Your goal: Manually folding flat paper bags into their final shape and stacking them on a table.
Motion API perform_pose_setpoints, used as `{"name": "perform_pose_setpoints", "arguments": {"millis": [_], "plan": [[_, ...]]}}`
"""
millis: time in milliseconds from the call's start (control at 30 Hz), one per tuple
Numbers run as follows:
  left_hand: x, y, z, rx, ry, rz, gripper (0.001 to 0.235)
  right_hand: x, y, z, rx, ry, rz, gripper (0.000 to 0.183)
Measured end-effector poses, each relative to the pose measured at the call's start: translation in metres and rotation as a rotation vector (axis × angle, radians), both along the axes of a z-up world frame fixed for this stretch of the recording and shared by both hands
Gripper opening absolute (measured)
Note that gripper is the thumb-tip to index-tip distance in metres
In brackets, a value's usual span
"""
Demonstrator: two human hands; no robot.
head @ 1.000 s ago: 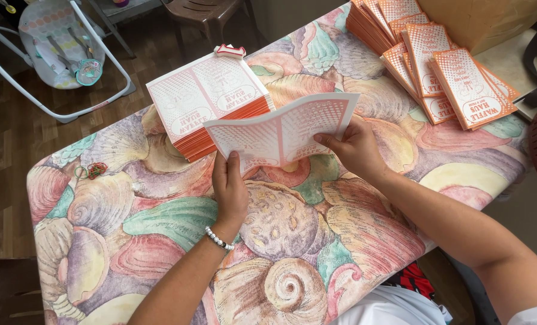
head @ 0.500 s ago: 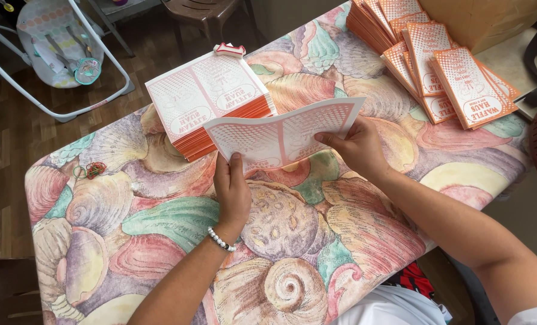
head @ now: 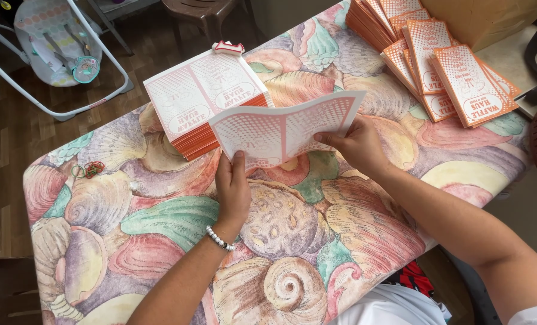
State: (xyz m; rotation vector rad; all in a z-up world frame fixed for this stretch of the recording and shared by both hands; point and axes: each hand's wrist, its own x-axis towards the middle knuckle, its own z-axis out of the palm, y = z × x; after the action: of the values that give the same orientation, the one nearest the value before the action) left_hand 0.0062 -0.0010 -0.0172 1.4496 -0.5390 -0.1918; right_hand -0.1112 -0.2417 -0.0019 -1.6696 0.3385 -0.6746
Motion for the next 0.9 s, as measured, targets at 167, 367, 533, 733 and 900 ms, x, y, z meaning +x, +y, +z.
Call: {"name": "perform_pose_setpoints", "arguments": {"millis": [167,367,533,733,900], "plan": [[0.000,0.000,0.003,0.012,-0.015,0.008,0.037,0.003,0.001,0.008,-0.052,-0.079,0.012,0.043],[-0.013,-0.001,0.030,0.042,0.062,0.022,0.038,-0.005,0.018,0.083,-1.134,-0.460,-0.171,0.092],[-0.014,-0.001,0.034,0.072,0.137,0.023,0.033,0.014,0.066,0.131,-1.618,-0.242,-0.230,0.063],[-0.015,-0.001,0.036,0.044,0.192,-0.003,0.035,0.034,0.071,0.125,-1.566,0.018,-0.159,0.036],[-0.026,0.004,0.040,0.057,0.263,0.011,0.017,0.028,0.063,0.128,-1.498,0.021,-0.012,0.022]]}}
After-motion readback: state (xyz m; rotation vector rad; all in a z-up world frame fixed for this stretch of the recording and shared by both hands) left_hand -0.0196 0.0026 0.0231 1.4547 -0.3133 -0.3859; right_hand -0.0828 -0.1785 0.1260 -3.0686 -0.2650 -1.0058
